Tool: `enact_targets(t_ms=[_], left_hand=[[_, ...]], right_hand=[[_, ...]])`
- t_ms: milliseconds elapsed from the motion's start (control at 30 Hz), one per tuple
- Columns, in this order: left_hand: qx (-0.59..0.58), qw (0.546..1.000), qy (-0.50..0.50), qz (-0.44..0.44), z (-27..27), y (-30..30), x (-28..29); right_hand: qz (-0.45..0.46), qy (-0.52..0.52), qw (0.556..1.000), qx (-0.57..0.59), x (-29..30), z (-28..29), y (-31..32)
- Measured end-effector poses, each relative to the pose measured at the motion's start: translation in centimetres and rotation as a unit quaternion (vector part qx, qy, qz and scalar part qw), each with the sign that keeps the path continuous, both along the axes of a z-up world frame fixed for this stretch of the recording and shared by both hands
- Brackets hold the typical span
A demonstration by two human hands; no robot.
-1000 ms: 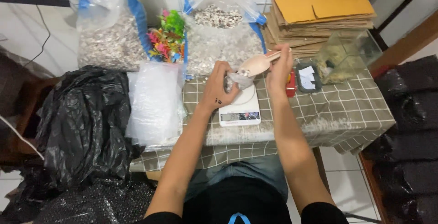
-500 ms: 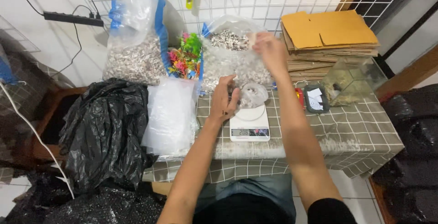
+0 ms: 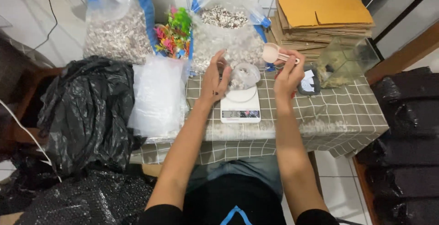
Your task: Weighing and packaging aquarium gravel into small plastic bags using a scoop and a digital scale
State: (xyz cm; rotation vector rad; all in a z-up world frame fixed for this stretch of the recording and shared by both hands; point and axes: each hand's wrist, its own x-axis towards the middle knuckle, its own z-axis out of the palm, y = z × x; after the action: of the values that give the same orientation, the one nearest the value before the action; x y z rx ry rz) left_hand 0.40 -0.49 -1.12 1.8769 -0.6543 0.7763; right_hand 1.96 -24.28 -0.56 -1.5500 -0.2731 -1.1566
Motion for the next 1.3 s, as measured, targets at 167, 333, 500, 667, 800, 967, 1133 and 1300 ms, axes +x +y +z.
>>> enact_targets(t_ms=[167, 333, 500, 667, 800, 967, 1133, 1300], left_hand=[[0.003, 1.0, 0.027, 0.006, -0.2, -0.2, 0.0], [0.021, 0.999, 0.038, -0.002, 0.0, -0.1, -0.5], [0.03, 0.998, 0.04, -0.033, 1.6, -0.6, -1.0], [0.047, 0.998, 0.037, -0.005, 0.2, -0.4, 0.1], [0.042, 0.998, 0.049, 0.005, 0.2, -0.5, -0.1], [0.047, 0.997, 0.052, -0.017, 1.1, 0.0, -0.6], [0.04, 0.997, 0.047, -0.042, 0.7, -0.2, -0.3], [0.024, 0.995, 0.046, -0.081, 1.6, -0.3, -1.2]], right_hand=[[0.0, 0.018, 1.0, 0.006, -0.5, 0.4, 1.5], [0.026, -0.002, 0.999, 0.038, -0.9, 0.4, 1.8], [0.184, 0.034, 0.943, 0.274, 1.5, -1.8, 0.3], [0.163, 0.055, 0.929, 0.329, 0.7, -1.0, 0.3], [0.14, 0.079, 0.932, 0.324, 0.3, -0.7, 0.5], [0.108, 0.084, 0.966, 0.218, 0.8, -1.4, 0.5], [0.102, 0.082, 0.979, 0.158, 0.1, -0.6, 1.4], [0.114, 0.067, 0.982, 0.138, -0.7, -0.1, 2.7]])
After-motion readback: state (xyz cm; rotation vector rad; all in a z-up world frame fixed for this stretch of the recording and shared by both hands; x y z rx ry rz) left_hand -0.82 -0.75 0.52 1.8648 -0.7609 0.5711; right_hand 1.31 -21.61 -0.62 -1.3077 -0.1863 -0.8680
